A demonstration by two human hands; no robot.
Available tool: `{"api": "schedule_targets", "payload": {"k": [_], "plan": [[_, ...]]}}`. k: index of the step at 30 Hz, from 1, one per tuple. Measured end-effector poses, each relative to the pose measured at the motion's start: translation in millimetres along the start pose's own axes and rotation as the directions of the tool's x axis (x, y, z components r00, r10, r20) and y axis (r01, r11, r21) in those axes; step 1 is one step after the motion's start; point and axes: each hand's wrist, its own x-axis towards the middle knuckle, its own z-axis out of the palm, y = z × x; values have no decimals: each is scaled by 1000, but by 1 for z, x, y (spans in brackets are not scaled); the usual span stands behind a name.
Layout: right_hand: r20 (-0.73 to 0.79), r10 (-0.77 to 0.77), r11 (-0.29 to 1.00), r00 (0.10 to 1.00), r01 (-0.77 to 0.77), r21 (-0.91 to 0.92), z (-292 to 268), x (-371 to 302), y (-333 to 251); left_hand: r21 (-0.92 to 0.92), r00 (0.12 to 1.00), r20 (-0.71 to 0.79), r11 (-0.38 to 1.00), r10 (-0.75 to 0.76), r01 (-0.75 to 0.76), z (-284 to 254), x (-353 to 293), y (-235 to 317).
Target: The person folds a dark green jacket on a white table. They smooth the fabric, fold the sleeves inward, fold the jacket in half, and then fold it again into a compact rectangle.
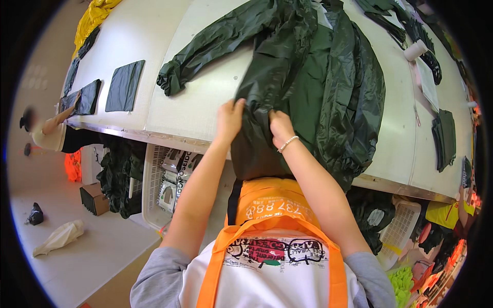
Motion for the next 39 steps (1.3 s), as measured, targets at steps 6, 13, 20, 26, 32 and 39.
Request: {"api": "schedule_targets", "payload": {"k": [6,13,20,26,32,39], "plan": [[139,109,915,984,-154,373,-77,-13,-12,387,989,-117,921,87,-35,-34,-2,-36],[137,146,802,980,-198,563,-89,-24,-3,-32,240,930,588,-279,808,12,-76,53],[-181,-50,969,982,3,-247,-115,-25,12,-715,638,696,-229,-331,661,100,-95,22],[-25,-46,977,999,39,-208,-100,-22,5,-623,582,782,-247,-222,743,101,-97,17],[-22,-87,994,996,86,-69,-96,-32,-8,-539,496,813,-72,-306,839,87,-93,39],[-224,-507,743,833,290,-603,-134,-41,7,-550,532,665,137,-524,824,114,-90,19]]}}
